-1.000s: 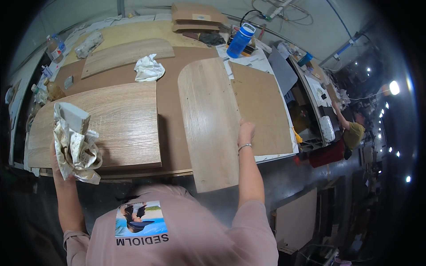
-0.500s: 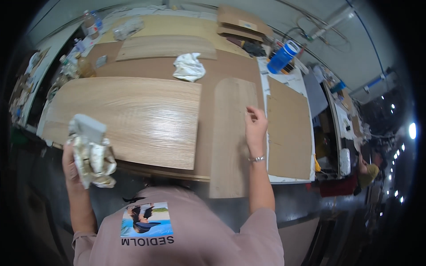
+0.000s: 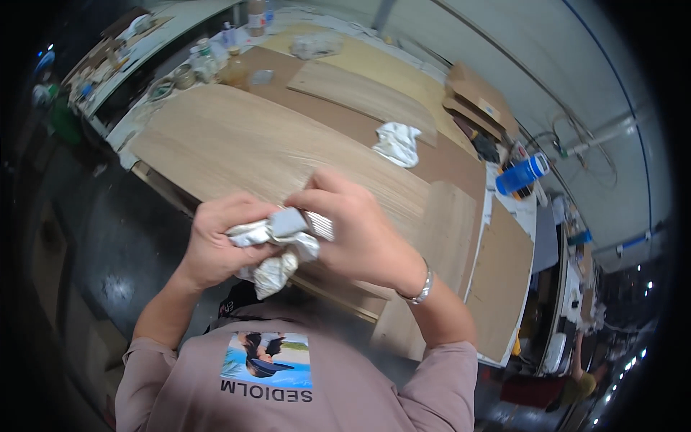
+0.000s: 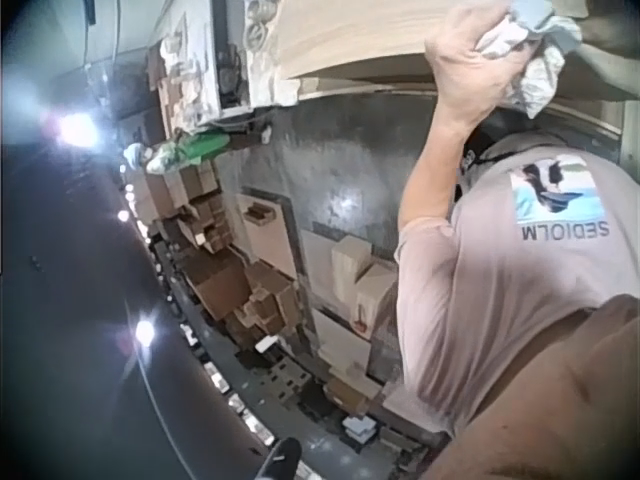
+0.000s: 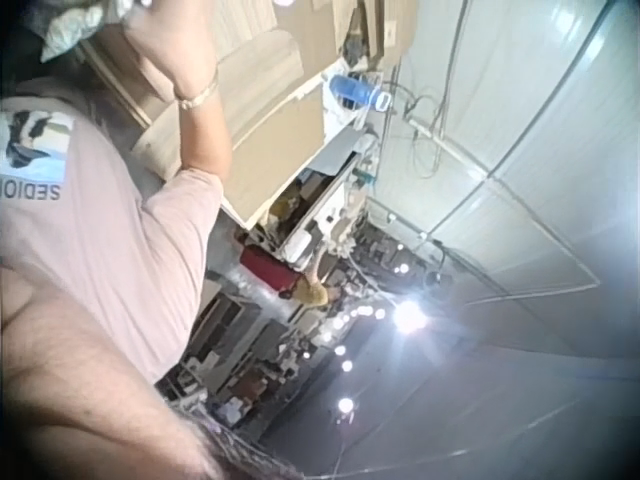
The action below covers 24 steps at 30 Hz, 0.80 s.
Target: The person sands the surfaces and edges of wood panels using a sanding block and wipes them with a cloth.
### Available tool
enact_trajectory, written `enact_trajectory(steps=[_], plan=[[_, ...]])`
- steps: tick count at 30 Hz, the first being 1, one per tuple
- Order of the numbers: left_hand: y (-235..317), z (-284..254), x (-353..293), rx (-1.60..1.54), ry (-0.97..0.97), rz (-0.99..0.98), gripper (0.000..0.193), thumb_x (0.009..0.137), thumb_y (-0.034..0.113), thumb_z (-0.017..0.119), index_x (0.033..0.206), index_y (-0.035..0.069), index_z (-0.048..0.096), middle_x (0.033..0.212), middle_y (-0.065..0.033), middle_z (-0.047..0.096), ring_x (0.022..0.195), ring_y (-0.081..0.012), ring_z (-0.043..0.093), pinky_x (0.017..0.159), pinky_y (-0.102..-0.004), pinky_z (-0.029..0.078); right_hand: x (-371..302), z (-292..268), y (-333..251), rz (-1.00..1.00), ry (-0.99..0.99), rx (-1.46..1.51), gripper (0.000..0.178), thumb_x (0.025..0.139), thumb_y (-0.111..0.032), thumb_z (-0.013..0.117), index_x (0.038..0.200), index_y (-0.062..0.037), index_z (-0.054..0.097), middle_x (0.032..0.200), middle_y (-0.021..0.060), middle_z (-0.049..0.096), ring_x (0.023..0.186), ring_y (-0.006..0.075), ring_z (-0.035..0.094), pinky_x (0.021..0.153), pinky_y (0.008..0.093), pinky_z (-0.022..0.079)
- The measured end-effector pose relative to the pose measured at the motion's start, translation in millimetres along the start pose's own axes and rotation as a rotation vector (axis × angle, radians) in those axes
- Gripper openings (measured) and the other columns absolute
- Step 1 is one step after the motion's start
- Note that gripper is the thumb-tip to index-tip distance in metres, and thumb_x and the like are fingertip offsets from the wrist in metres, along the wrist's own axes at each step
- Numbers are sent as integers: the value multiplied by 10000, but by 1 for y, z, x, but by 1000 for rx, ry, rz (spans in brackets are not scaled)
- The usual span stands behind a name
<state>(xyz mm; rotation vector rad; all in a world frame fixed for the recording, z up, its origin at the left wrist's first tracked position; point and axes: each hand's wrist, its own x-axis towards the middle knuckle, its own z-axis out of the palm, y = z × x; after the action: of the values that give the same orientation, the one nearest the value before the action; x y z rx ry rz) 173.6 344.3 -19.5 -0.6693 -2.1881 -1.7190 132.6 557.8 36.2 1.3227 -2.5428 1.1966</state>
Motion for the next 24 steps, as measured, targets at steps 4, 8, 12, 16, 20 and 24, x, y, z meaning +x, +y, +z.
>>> enact_trajectory(steps=[4,8,12,16,20,24], plan=[[-16,-48,-2,36,-19,49,356,674,43,821,1016,25,724,875,-102,694,759,-258,687,671,-315,542,32,20,0,65,-23,56,296,687,-66,796,965,-2,719,860,60,597,798,167,599,707,286,472],[-51,-147,-7,172,99,217,329,618,6,768,943,-22,724,801,-134,686,710,-250,667,646,-321,516,76,27,15,246,269,352,278,721,-15,776,984,7,688,904,24,643,818,104,609,719,274,504],[-106,-290,-37,182,382,-12,261,724,24,698,977,-39,697,882,-69,686,778,-140,632,729,-256,496,165,80,17,426,408,515,350,816,-84,763,1113,28,615,940,48,644,839,115,628,721,250,528],[-156,-377,-57,-93,787,-334,237,848,-10,655,1068,-95,633,956,-76,671,840,-96,619,769,-239,501,265,159,18,541,157,511,349,797,-73,770,1115,14,654,1060,59,673,874,100,632,750,239,519],[-189,-411,-58,-286,766,-416,256,861,-2,661,1092,-106,620,973,-87,675,845,-106,629,771,-241,504,323,226,8,377,-68,329,233,790,-55,770,998,21,697,949,56,625,862,131,599,765,283,494],[-221,-418,-61,-358,713,-463,283,853,0,690,1105,-108,621,969,-86,679,836,-101,630,766,-241,504,347,256,-5,281,-151,243,238,786,-75,765,1004,-3,704,883,61,620,757,138,585,667,286,483]])
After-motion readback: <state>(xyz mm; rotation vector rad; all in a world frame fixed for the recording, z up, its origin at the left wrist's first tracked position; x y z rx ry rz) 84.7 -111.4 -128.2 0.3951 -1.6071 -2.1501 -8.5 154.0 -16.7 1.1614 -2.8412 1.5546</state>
